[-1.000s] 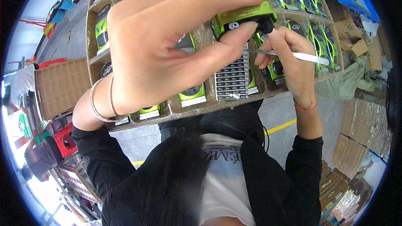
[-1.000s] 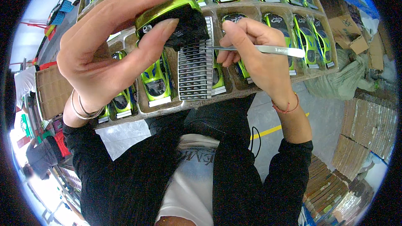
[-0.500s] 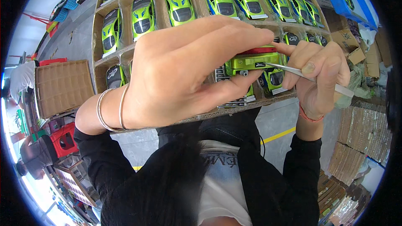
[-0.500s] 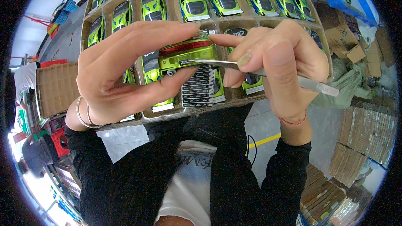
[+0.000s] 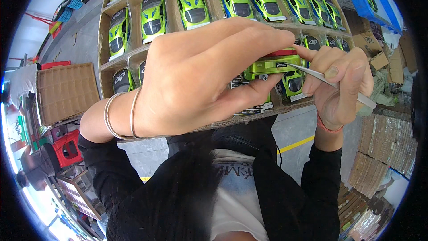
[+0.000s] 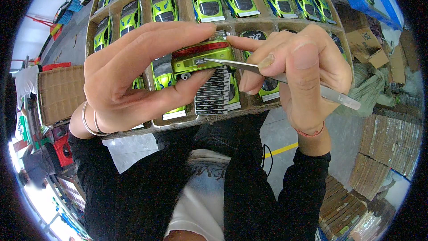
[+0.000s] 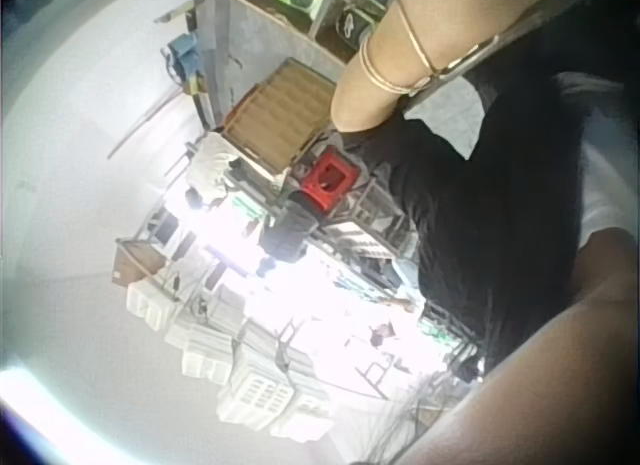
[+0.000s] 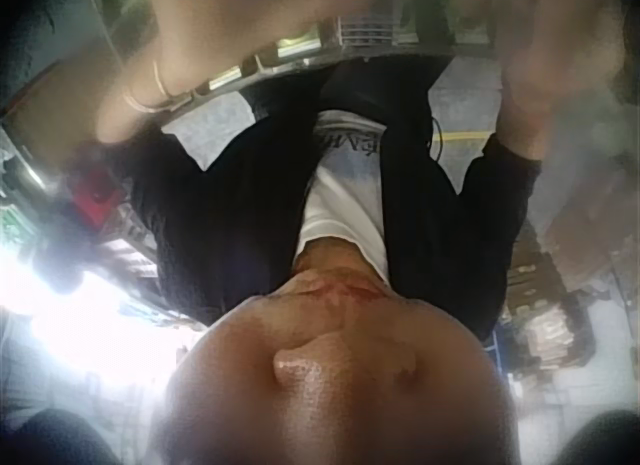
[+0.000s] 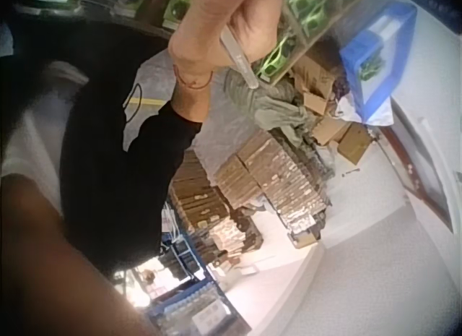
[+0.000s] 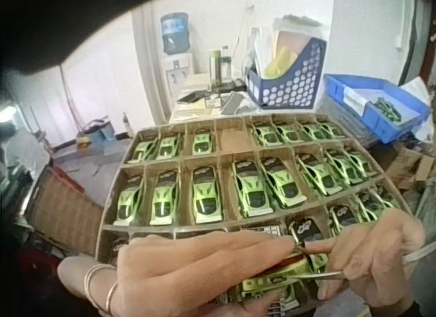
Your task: Inspecting and refining green toy racing car components using tweezers.
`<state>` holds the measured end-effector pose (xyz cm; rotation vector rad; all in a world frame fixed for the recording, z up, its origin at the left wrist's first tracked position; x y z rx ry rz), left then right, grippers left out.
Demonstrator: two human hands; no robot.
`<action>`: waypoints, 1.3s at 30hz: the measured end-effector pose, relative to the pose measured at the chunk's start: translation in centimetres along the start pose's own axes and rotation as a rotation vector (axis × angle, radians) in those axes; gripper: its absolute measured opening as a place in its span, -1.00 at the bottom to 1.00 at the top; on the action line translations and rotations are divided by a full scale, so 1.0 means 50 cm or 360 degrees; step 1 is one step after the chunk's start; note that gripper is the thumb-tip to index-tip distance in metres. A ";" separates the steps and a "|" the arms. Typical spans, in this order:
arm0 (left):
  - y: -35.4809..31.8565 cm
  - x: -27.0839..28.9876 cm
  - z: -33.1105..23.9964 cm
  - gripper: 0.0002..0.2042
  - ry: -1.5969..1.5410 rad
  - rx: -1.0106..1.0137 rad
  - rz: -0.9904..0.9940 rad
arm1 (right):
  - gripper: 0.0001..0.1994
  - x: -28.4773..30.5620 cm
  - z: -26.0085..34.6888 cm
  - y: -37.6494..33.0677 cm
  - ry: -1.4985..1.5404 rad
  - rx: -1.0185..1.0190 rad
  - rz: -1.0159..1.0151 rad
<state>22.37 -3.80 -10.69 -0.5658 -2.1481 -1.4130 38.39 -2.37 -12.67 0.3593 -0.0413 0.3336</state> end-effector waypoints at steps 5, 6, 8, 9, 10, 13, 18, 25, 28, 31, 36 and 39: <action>-0.001 0.002 0.002 -0.53 0.0009 0.0027 0.0031 | -0.66 -0.003 0.001 0.004 -0.0035 -0.0009 -0.0003; -0.002 0.002 0.002 -0.53 0.0002 0.0018 0.0013 | -0.66 -0.004 0.002 0.003 -0.0052 -0.0014 -0.0007; -0.004 0.002 0.002 -0.53 -0.0008 0.0008 -0.0006 | -0.66 -0.006 0.002 0.003 -0.0072 -0.0020 -0.0012; -0.004 0.003 0.001 -0.53 -0.0011 0.0005 -0.0010 | -0.66 -0.005 0.002 0.003 -0.0066 -0.0025 -0.0014; -0.004 0.004 0.000 -0.53 -0.0014 0.0003 -0.0013 | -0.66 -0.005 0.001 0.002 -0.0061 -0.0031 -0.0016; -0.005 0.005 -0.002 -0.52 -0.0019 -0.0033 -0.0001 | -0.66 -0.008 0.002 0.001 -0.0078 -0.0019 -0.0012; -0.007 0.003 -0.006 -0.59 0.0013 -0.0087 -0.0003 | -0.65 -0.009 0.003 0.002 -0.0106 -0.0031 -0.0040; -0.010 0.014 -0.008 -0.71 -0.0053 -0.0220 -0.0034 | -0.63 -0.011 0.005 0.016 -0.0068 0.0044 0.0046; 0.003 0.028 -0.002 -0.69 -0.0036 -0.0181 -0.0014 | -0.60 0.049 0.015 0.025 0.0287 -0.0016 -0.0145; 0.054 0.073 0.021 -0.66 0.0260 -0.0364 -0.0133 | -0.54 0.130 0.005 0.027 0.0303 -0.0026 -0.0425; 0.132 0.082 0.222 -0.51 0.0603 -0.0199 -0.0212 | -0.58 0.127 -0.074 0.021 0.0055 -0.0455 -0.0273; 0.143 0.039 0.320 -0.59 0.0727 -0.0034 -0.0104 | -0.61 0.144 -0.105 0.007 0.0075 -0.0627 -0.0260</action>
Point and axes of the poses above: each hand's wrist, its own y-axis towards the middle knuckle, its own x-axis out of the back of the hand, z = x × y, the point moved 9 cm from there along y, towards the middle knuckle, and after that the axes turned 15 degrees about -x, right-handed, at the moved point
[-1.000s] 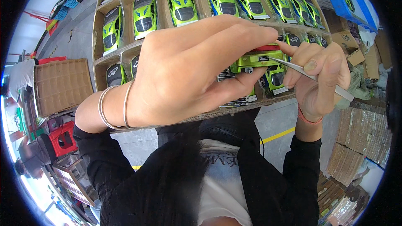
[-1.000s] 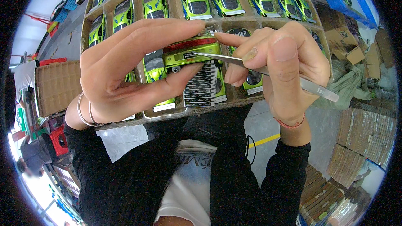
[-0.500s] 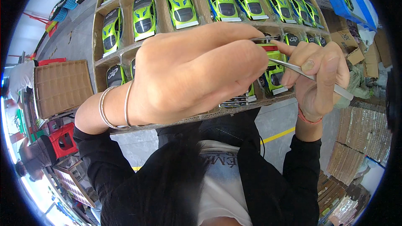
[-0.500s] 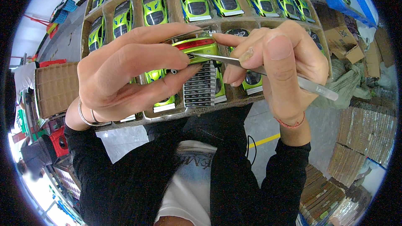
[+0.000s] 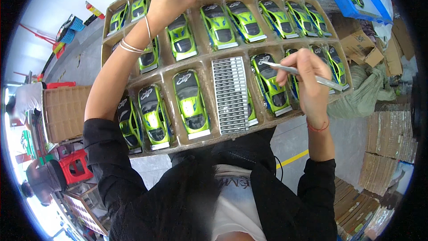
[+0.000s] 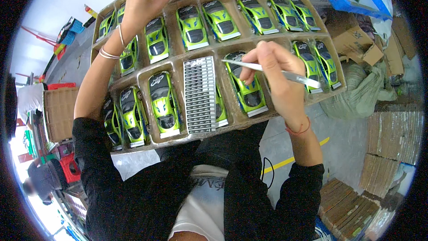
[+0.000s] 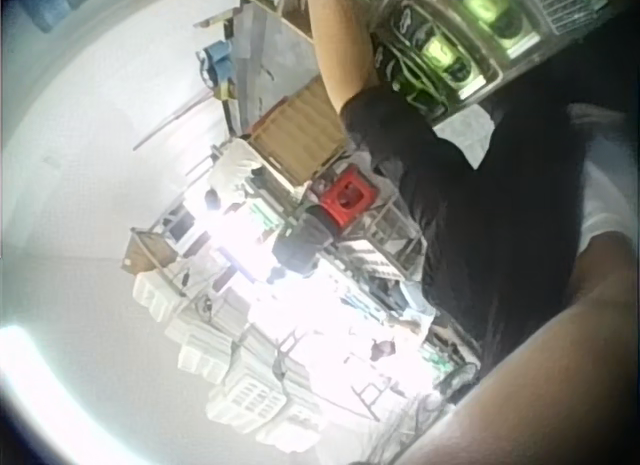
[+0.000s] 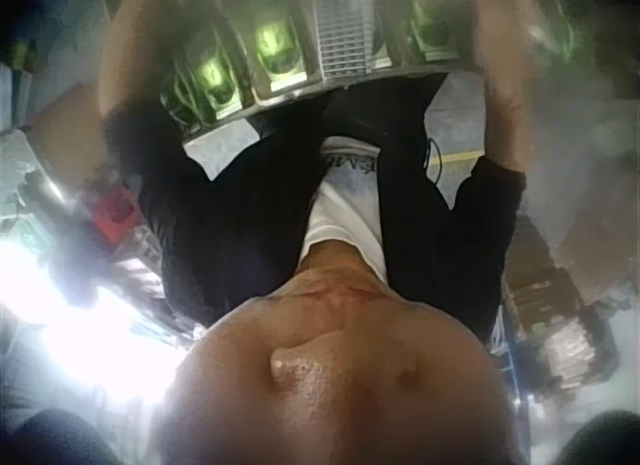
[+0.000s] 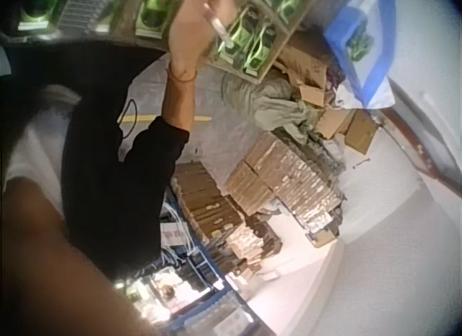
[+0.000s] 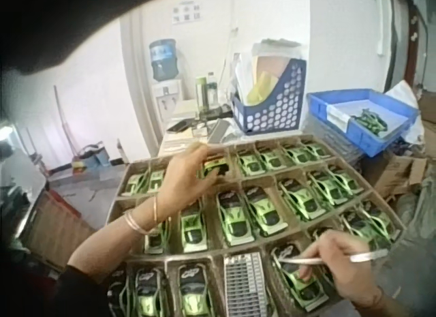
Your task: Inspecting and refining green toy racing car components using tweezers.
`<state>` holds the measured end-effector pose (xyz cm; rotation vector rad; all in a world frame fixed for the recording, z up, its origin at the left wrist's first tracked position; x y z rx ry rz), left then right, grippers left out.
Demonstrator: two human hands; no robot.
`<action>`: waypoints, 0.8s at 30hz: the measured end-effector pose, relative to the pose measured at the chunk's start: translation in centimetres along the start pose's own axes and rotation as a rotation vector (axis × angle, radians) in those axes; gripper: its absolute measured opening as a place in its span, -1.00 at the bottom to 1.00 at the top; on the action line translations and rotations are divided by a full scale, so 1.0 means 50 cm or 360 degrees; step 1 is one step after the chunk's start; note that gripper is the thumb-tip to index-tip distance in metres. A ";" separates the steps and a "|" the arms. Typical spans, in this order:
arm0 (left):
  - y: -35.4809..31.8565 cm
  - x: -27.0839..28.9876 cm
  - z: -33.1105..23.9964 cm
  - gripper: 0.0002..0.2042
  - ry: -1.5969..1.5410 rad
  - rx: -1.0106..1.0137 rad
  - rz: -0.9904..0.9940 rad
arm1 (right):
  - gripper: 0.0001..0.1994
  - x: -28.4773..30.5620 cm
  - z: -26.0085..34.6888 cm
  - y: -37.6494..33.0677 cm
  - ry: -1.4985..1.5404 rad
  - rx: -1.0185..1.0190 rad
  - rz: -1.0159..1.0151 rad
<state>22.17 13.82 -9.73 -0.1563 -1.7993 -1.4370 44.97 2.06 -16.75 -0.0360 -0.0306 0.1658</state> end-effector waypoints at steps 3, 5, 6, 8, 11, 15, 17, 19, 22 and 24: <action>0.013 -0.063 0.036 -0.79 0.0150 0.0230 0.0145 | -0.63 0.024 -0.014 0.007 0.0056 -0.0037 0.0010; 0.037 -0.114 0.055 -0.82 0.0082 0.0193 0.0185 | -0.65 0.034 -0.013 0.010 0.0036 -0.0045 0.0022; 0.051 -0.136 0.060 -0.84 0.0024 0.0165 0.0222 | -0.65 0.039 -0.013 0.012 0.0042 -0.0045 0.0015; 0.081 -0.189 0.075 -0.85 0.0072 0.0146 0.0411 | -0.65 0.043 -0.017 0.017 0.0027 -0.0066 0.0041; 0.112 -0.263 0.061 -0.78 -0.0061 -0.0193 0.0736 | -0.66 0.054 -0.027 0.019 0.0058 -0.0082 0.0034; 0.123 -0.310 0.074 -0.79 -0.0321 -0.0321 0.0902 | -0.66 0.062 -0.032 0.027 0.0058 -0.0083 0.0056; 0.127 -0.309 0.053 -0.79 -0.0180 -0.0412 0.0766 | -0.66 0.064 -0.036 0.029 0.0067 -0.0078 0.0041; 0.128 -0.305 0.038 -0.78 0.0107 -0.0326 0.0695 | -0.66 0.068 -0.042 0.025 0.0080 -0.0043 0.0010; 0.124 -0.229 0.024 -0.80 0.0174 -0.0007 0.0176 | -0.64 0.057 -0.055 0.019 0.0187 -0.0085 0.0031; 0.101 -0.220 0.071 -0.80 0.0135 -0.0055 0.0078 | -0.64 0.034 -0.066 0.017 0.0163 -0.0145 0.0110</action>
Point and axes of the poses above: each hand's wrist, its own y-axis towards the middle knuckle, its own x-axis out of the back of the hand, z = x × y, the point moved 9 cm from there along y, towards the middle knuckle, and after that the axes turned 15 degrees about -x, right-handed, at the moved point
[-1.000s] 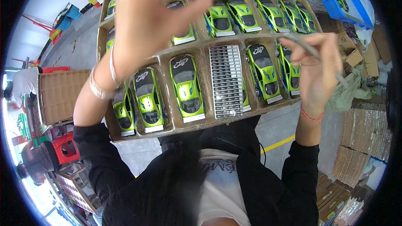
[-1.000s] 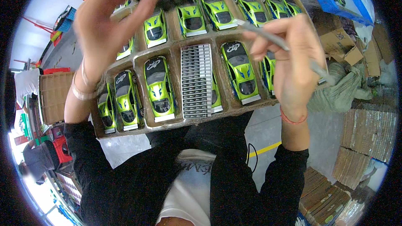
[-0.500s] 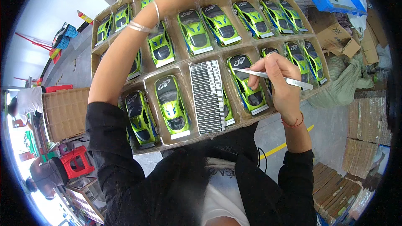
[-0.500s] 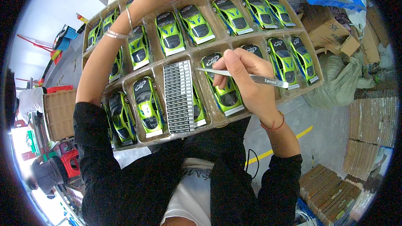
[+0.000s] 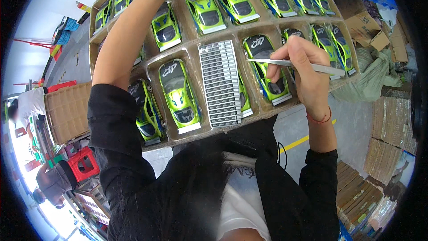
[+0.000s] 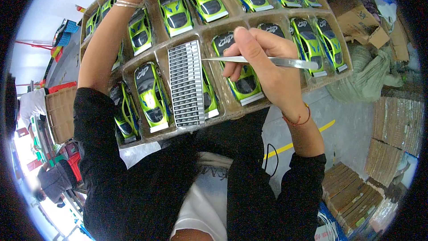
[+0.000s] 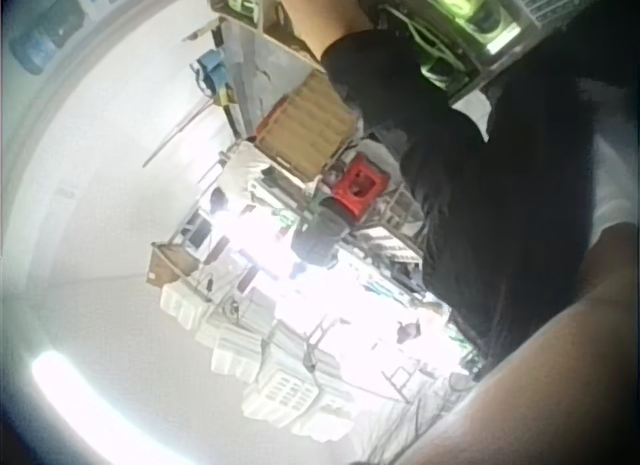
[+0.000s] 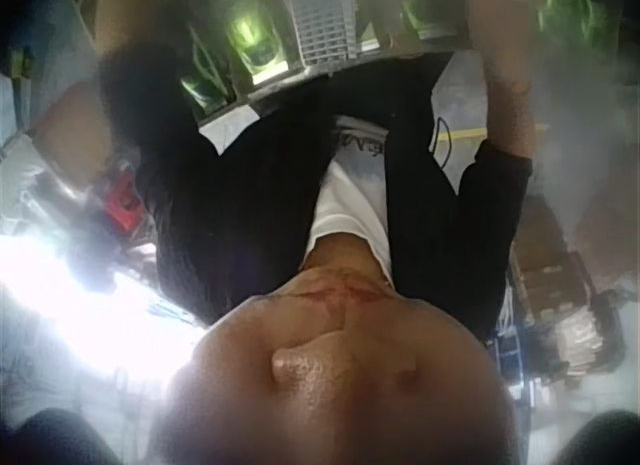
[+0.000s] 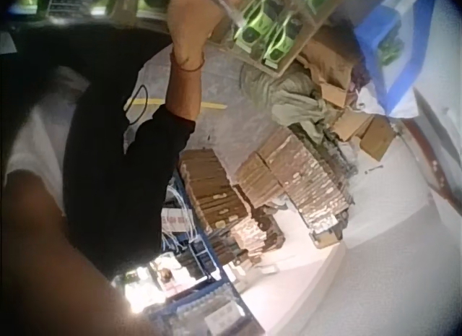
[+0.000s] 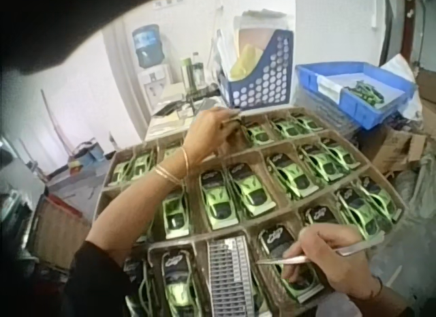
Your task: Inspecting and refining green toy racing car components using tweezers.
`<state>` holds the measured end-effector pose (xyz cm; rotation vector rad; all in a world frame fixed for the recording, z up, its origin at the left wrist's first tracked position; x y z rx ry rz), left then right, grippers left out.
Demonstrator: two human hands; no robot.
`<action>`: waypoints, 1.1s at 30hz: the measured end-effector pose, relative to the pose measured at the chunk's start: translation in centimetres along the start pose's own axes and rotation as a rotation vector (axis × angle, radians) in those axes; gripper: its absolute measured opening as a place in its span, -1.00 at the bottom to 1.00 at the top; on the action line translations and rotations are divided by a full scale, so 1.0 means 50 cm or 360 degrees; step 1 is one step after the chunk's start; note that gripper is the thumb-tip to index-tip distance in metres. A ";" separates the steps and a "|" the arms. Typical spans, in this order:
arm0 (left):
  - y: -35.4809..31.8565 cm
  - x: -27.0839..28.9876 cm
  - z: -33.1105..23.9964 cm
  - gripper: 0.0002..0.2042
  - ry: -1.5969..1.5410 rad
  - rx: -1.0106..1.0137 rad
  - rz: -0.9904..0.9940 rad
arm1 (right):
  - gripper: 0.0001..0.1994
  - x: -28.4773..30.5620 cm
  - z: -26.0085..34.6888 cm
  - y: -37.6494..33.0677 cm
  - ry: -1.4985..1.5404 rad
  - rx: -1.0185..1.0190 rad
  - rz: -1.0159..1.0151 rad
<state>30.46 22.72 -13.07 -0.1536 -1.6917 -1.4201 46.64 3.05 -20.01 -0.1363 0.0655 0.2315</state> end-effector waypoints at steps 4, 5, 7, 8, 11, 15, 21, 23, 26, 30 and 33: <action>-0.028 0.112 -0.043 -0.75 0.0030 0.0066 -0.0334 | -0.64 -0.044 -0.022 -0.024 -0.0125 -0.0199 0.0117; -0.019 0.104 -0.092 -0.72 -0.0409 0.0024 -0.0379 | -0.65 -0.019 -0.042 -0.030 -0.0094 -0.0231 -0.0001; -0.065 0.253 -0.196 -0.70 -0.0246 -0.0241 -0.0356 | -0.65 -0.062 -0.037 -0.031 -0.0118 -0.0218 0.0093; -0.088 0.257 -0.221 -0.69 -0.0309 -0.0175 -0.0317 | -0.65 -0.057 -0.049 -0.033 -0.0173 -0.0245 0.0030; -0.152 0.320 -0.292 -0.66 -0.0341 0.0039 -0.0165 | -0.62 -0.065 -0.068 -0.034 -0.0198 -0.0230 -0.0038; -0.197 0.312 -0.346 -0.64 -0.0632 0.0142 0.0098 | -0.58 -0.091 -0.074 -0.036 -0.0303 -0.0198 -0.0060; -0.191 0.322 -0.370 -0.67 -0.0655 0.0057 0.0005 | -0.60 -0.115 -0.079 -0.043 -0.0383 -0.0174 -0.0079; -0.197 0.326 -0.366 -0.66 -0.0676 0.0082 -0.0025 | -0.61 -0.115 -0.075 -0.047 -0.0382 -0.0151 -0.0124; -0.208 0.333 -0.356 -0.66 -0.0741 0.0146 -0.0114 | -0.62 -0.120 -0.077 -0.045 -0.0335 -0.0117 -0.0093; -0.216 0.339 -0.357 -0.67 -0.0674 -0.0089 -0.0222 | -0.63 -0.128 -0.079 -0.042 -0.0410 -0.0136 -0.0102; -0.214 0.354 -0.353 -0.59 -0.0672 -0.0082 -0.0174 | -0.63 -0.132 -0.076 -0.037 -0.0450 -0.0130 -0.0087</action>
Point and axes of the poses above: each hand's wrist, its own y-axis towards the middle knuckle, its own x-axis out of the back of the hand, z = x × y, the point moved 9 cm from there along y, towards the middle knuckle, and after that the axes turned 15 degrees about -x, right-handed, at the moved point
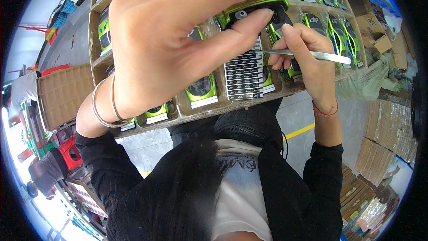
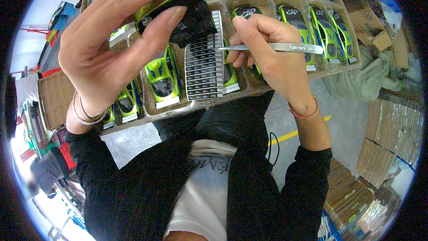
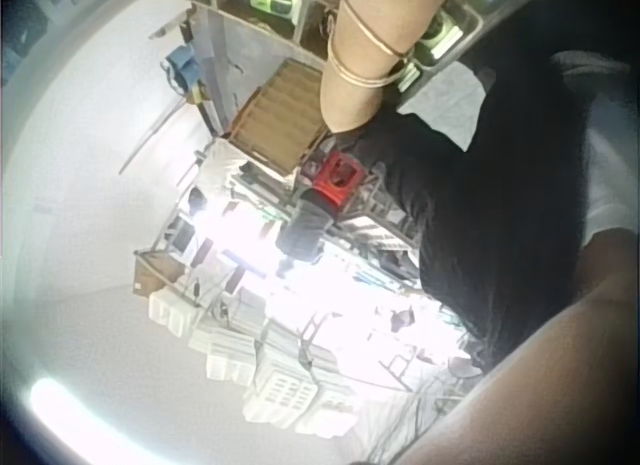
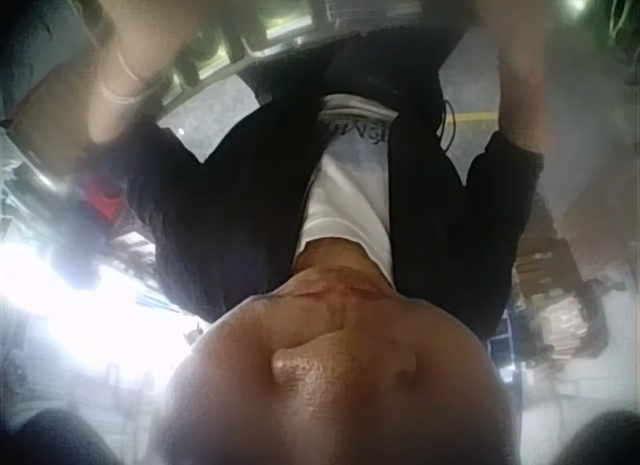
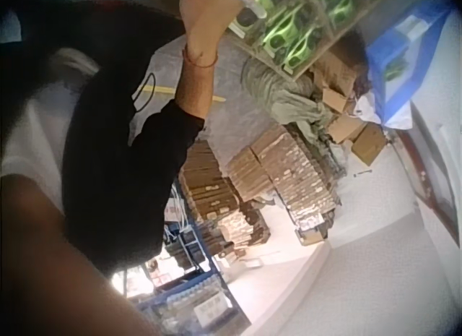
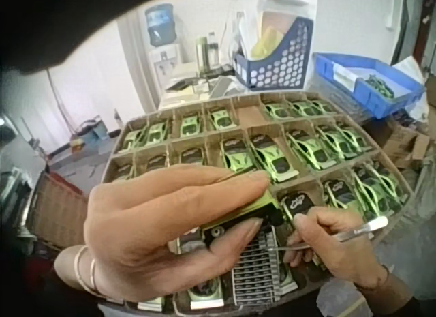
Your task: Inspecting and refining green toy racing car components using tweezers.
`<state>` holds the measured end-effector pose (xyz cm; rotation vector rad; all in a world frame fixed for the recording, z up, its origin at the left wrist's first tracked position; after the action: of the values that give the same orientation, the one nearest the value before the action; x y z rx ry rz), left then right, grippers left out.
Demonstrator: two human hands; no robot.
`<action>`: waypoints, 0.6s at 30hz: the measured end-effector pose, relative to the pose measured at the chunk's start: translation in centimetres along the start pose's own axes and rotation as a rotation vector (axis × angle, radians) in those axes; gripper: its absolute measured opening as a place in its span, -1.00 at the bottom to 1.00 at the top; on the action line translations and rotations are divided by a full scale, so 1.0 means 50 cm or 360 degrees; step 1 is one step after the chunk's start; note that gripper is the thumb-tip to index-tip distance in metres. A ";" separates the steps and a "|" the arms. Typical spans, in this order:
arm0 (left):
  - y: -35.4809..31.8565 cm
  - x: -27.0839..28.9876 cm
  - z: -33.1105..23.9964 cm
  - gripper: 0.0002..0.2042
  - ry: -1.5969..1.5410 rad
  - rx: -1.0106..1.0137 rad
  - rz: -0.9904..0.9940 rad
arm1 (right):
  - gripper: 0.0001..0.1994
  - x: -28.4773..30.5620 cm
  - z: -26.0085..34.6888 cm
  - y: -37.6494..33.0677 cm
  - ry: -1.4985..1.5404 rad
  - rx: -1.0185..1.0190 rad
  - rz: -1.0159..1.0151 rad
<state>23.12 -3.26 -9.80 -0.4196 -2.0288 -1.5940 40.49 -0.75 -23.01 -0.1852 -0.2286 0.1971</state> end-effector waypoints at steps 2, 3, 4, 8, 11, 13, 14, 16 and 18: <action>0.005 -0.010 -0.004 -0.56 0.0056 0.0005 -0.0094 | -0.64 -0.004 0.012 0.002 -0.0059 0.0065 0.0035; 0.005 -0.006 -0.006 -0.53 0.0097 0.0006 -0.0186 | -0.64 -0.001 0.014 -0.001 -0.0063 0.0071 0.0035; -0.002 0.001 -0.011 -0.53 0.0102 0.0001 -0.0190 | -0.65 0.004 0.039 -0.016 0.0117 0.0296 0.0098; -0.025 -0.008 0.000 -0.56 -0.0101 0.0209 0.0170 | -0.68 0.022 0.139 -0.066 0.0391 0.0793 0.0263; -0.018 -0.007 -0.016 -0.55 -0.0118 0.0091 0.0184 | -0.67 0.011 0.191 -0.081 0.0332 0.0932 0.0335; -0.018 -0.004 -0.019 -0.56 -0.0160 0.0047 0.0120 | -0.66 0.001 0.199 -0.079 0.0187 0.0943 0.0280; -0.018 -0.004 -0.018 -0.56 -0.0164 0.0053 0.0123 | -0.66 0.000 0.202 -0.080 0.0180 0.0946 0.0280; -0.019 0.002 -0.023 -0.56 -0.0147 0.0068 0.0128 | -0.65 -0.002 0.204 -0.081 0.0161 0.0943 0.0244; -0.021 0.005 -0.022 -0.55 -0.0140 0.0083 0.0134 | -0.65 -0.006 0.205 -0.084 0.0171 0.0934 0.0231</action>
<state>22.60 -4.62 -10.31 -0.5572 -2.0845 -1.4929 38.43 -3.21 -12.39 0.3712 -0.0431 0.3879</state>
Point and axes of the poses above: each hand's wrist, its own y-axis towards the middle knuckle, its own x-axis out of the back of the hand, z = x × y, the point moved 9 cm from there along y, towards the middle knuckle, and after that the axes turned 15 degrees about -x, right-handed, at the moved point
